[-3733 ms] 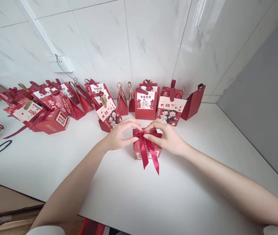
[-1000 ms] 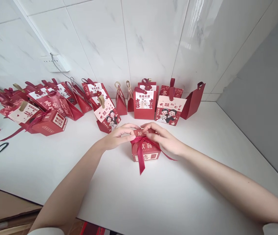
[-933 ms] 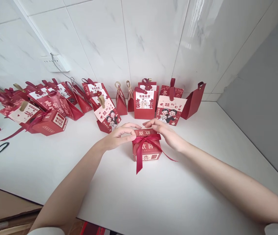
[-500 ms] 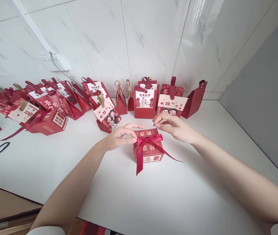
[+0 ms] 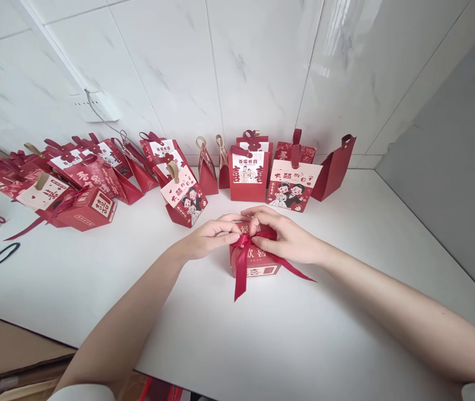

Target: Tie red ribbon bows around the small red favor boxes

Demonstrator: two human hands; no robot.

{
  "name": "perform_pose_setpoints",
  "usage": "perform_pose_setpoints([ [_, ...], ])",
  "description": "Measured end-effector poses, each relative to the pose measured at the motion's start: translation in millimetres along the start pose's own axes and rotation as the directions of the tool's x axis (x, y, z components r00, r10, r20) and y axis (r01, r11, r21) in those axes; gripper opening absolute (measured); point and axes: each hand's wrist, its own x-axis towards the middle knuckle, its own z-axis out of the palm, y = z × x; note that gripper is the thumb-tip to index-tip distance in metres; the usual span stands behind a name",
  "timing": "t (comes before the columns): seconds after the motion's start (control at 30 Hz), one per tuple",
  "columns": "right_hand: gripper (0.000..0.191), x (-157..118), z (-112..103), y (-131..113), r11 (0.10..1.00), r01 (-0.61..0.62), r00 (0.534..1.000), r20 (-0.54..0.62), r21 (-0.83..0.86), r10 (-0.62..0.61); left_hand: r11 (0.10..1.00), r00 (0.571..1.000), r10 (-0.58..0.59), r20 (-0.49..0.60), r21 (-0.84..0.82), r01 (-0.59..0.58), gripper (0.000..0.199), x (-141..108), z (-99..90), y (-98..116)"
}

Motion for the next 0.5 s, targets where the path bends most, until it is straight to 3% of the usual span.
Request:
perform_pose_setpoints([
  [0.17,0.021,0,7,-2,1.0,0.001,1.0,-0.028,0.022,0.0,0.996,0.998,0.015,0.064,0.082,-0.02,0.029,-2,0.3,5],
  [0.5,0.017,-2,13,1,0.999,-0.032,0.998,-0.063,-0.034,0.029,0.999,0.998,-0.028,0.061,0.025,0.027,0.022,-3,-4.5,3],
])
